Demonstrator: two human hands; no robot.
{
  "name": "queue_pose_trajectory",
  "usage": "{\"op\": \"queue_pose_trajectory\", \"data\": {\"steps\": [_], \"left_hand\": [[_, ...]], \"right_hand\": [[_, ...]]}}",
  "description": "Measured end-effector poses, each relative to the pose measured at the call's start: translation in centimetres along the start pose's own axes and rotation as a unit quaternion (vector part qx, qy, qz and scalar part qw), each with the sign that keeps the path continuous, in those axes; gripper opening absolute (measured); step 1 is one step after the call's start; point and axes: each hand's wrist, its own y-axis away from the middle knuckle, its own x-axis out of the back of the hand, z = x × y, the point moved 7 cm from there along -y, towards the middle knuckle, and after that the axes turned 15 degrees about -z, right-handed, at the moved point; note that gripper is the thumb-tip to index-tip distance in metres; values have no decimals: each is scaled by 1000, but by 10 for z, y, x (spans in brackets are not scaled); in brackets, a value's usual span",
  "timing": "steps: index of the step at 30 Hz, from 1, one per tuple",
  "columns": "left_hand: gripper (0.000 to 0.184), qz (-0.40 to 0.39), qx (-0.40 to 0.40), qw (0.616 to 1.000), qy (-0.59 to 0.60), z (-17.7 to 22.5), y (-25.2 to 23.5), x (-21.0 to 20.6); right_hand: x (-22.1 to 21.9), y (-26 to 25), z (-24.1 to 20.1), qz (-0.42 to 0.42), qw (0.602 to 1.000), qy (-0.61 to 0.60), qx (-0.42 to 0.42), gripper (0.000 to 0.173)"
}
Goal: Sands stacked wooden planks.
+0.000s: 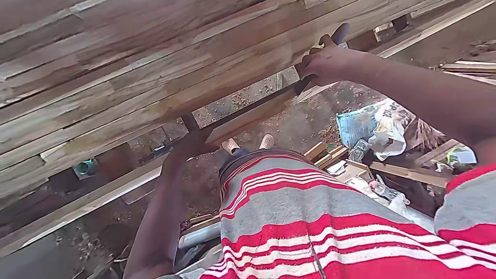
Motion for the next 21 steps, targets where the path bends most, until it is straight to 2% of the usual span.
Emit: {"op": "queue_pose_trajectory", "data": {"steps": [7, 9, 12, 14, 16, 19, 21], "left_hand": [[69, 4, 5, 1000, -15, -4, -1, -1], [67, 6, 9, 1000, -26, -3, -1, -1], [64, 17, 23, 999, -34, 7, 6, -4], [64, 25, 61, 996, -54, 16, 13, -5], [62, 44, 97, 991, -82, 26, 18, -8], [59, 75, 110, 985, -109, 31, 18, -14], [56, 103, 105, 981, -128, 33, 19, -18]], "right_hand": [[-4, 9, 20, -27, 999, 26, -38, 22], [-5, 21, 27, -40, 997, 31, -58, 15], [-9, 49, 34, -75, 987, 20, -139, 10], [-18, 75, 42, -102, 965, -61, -235, 22], [-37, 100, 43, -74, 939, -201, -271, 31], [-91, 111, 21, 47, 856, -466, -220, 34], [-123, 99, -10, 131, 792, -565, -190, 43]]}}
